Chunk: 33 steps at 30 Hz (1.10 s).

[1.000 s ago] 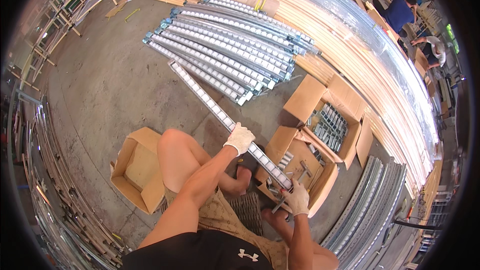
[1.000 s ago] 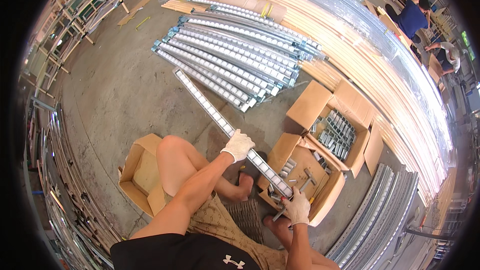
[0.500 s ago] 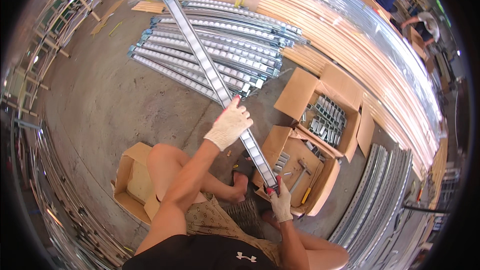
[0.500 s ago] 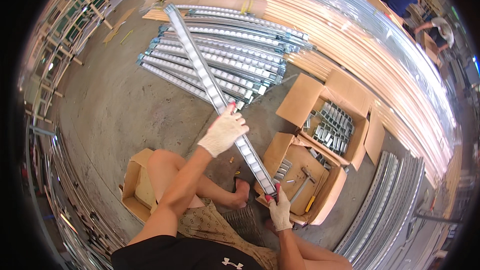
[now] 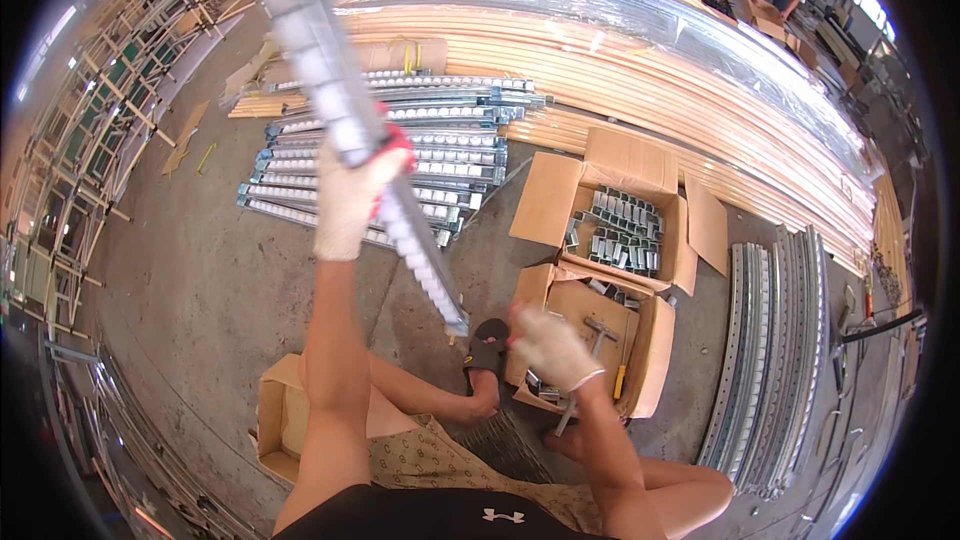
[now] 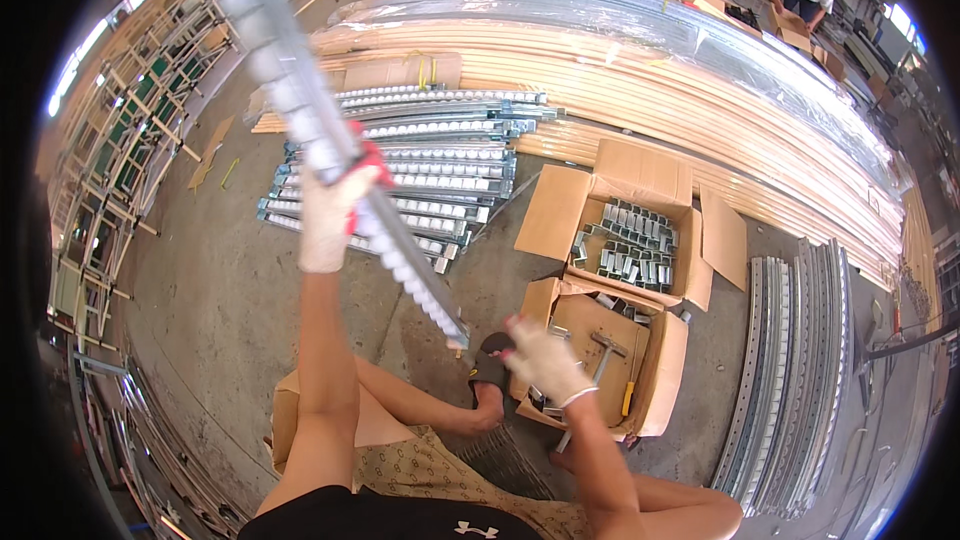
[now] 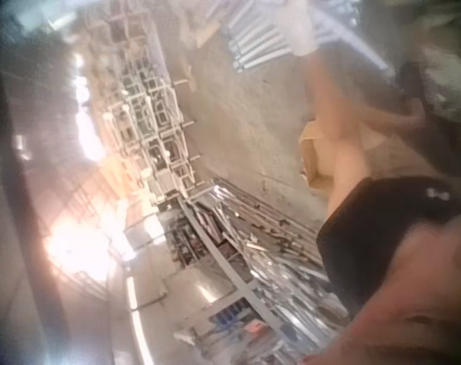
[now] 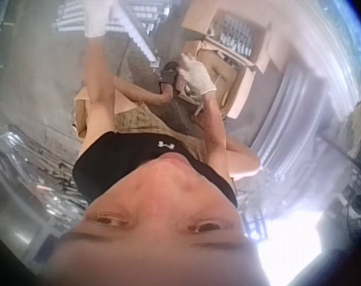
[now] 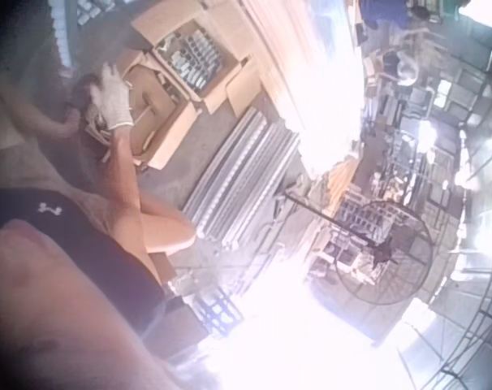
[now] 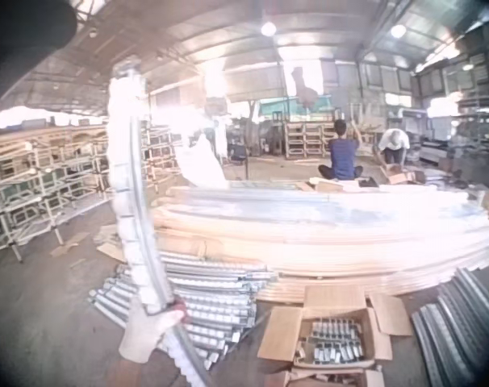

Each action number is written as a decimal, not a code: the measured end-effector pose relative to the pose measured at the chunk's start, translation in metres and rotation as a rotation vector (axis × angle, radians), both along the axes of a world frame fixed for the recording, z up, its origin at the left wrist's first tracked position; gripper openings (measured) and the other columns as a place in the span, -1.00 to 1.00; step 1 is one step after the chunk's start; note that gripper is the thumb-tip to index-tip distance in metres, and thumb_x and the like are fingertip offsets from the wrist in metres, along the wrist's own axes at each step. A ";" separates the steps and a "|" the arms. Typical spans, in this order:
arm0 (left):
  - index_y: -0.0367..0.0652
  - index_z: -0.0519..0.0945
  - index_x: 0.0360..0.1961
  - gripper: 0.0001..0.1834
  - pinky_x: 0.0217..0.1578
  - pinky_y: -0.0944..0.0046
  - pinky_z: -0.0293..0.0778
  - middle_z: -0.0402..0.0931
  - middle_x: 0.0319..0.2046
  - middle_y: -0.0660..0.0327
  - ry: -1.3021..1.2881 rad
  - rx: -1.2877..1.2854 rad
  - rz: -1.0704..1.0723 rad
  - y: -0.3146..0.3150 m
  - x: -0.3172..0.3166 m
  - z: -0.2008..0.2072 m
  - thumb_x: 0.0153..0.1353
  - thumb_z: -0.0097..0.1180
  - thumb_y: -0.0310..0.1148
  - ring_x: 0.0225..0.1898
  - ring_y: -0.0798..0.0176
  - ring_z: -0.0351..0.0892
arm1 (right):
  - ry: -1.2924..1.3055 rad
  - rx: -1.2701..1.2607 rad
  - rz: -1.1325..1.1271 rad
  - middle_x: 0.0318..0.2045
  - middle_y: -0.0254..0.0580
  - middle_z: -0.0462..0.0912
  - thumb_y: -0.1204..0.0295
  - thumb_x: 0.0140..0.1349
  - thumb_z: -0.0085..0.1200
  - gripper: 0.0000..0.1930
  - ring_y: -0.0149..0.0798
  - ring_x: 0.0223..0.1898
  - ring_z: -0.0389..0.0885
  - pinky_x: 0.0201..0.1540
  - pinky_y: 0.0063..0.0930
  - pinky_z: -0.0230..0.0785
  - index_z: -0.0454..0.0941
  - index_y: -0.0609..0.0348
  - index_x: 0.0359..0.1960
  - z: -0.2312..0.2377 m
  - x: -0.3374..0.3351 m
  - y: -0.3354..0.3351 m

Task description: The person assembles metal components by hand and with a hammer, attaching brackets to long perforated metal rails and securing them.

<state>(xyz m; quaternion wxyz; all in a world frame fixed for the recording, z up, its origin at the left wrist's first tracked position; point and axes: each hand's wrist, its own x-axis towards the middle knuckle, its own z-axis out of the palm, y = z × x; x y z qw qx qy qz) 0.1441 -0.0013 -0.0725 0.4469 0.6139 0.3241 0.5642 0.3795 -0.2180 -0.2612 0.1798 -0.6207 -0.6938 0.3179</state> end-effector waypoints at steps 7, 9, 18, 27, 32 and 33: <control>-0.11 0.62 -0.05 -0.65 -0.13 -0.01 0.67 0.73 -0.27 -0.01 0.684 0.205 -0.131 0.008 0.040 -0.104 0.09 0.30 -0.41 -0.20 -0.08 0.78 | 0.799 0.693 -0.732 0.41 0.14 0.40 -0.07 0.53 0.04 -0.22 0.06 0.24 0.63 0.14 -0.13 0.65 0.15 0.16 0.58 0.123 0.160 -0.025; -0.12 0.61 -0.10 -0.70 -0.10 -0.07 0.66 0.72 -0.24 -0.05 0.899 0.107 -0.231 -0.004 0.048 -0.131 0.09 0.26 -0.37 -0.15 -0.14 0.75 | 0.985 0.620 -0.943 0.32 0.09 0.53 -0.17 0.53 -0.03 -0.23 0.02 0.13 0.71 0.06 -0.13 0.70 0.24 0.17 0.51 0.108 0.197 -0.029; 0.00 0.61 -0.06 -0.66 -0.11 0.02 0.55 0.66 -0.21 0.19 1.563 0.538 -0.507 0.008 0.008 -0.262 0.09 0.31 -0.36 -0.10 0.06 0.70 | 1.296 -0.304 -1.153 -0.20 0.11 0.75 -0.25 0.48 -0.01 -0.27 -0.04 -0.40 0.80 -0.50 -0.33 0.68 0.48 0.27 0.22 -0.101 0.174 -0.131; 0.16 0.63 -0.19 -0.84 0.03 0.06 0.44 0.66 -0.22 0.37 1.888 0.783 -0.212 0.164 -0.028 -0.249 0.18 0.27 -0.29 -0.01 0.23 0.66 | 1.130 -0.379 -0.961 -0.42 -0.14 0.66 -0.04 0.51 0.09 -0.53 -0.23 -0.58 0.62 -0.61 -0.46 0.39 0.57 0.19 -0.04 -0.111 0.029 0.003; -0.02 0.48 0.30 -0.37 0.20 -0.04 0.40 0.58 0.10 0.13 1.435 0.726 0.551 0.236 -0.033 -0.144 0.18 0.34 -0.28 0.19 0.07 0.55 | 1.700 0.030 -0.672 -0.31 -0.13 0.73 0.01 0.51 0.15 -0.60 -0.19 -0.35 0.74 -0.35 -0.37 0.59 0.60 0.14 -0.16 -0.030 0.041 0.236; -0.07 0.43 0.35 -0.31 0.23 -0.05 0.40 0.56 0.15 0.09 1.331 0.667 0.535 0.228 -0.009 -0.118 0.19 0.35 -0.27 0.22 0.04 0.53 | 1.708 0.158 -0.720 -0.18 -0.07 0.75 0.11 0.52 0.16 -0.61 -0.09 -0.27 0.78 -0.27 -0.28 0.67 0.57 0.24 0.03 -0.015 0.062 0.271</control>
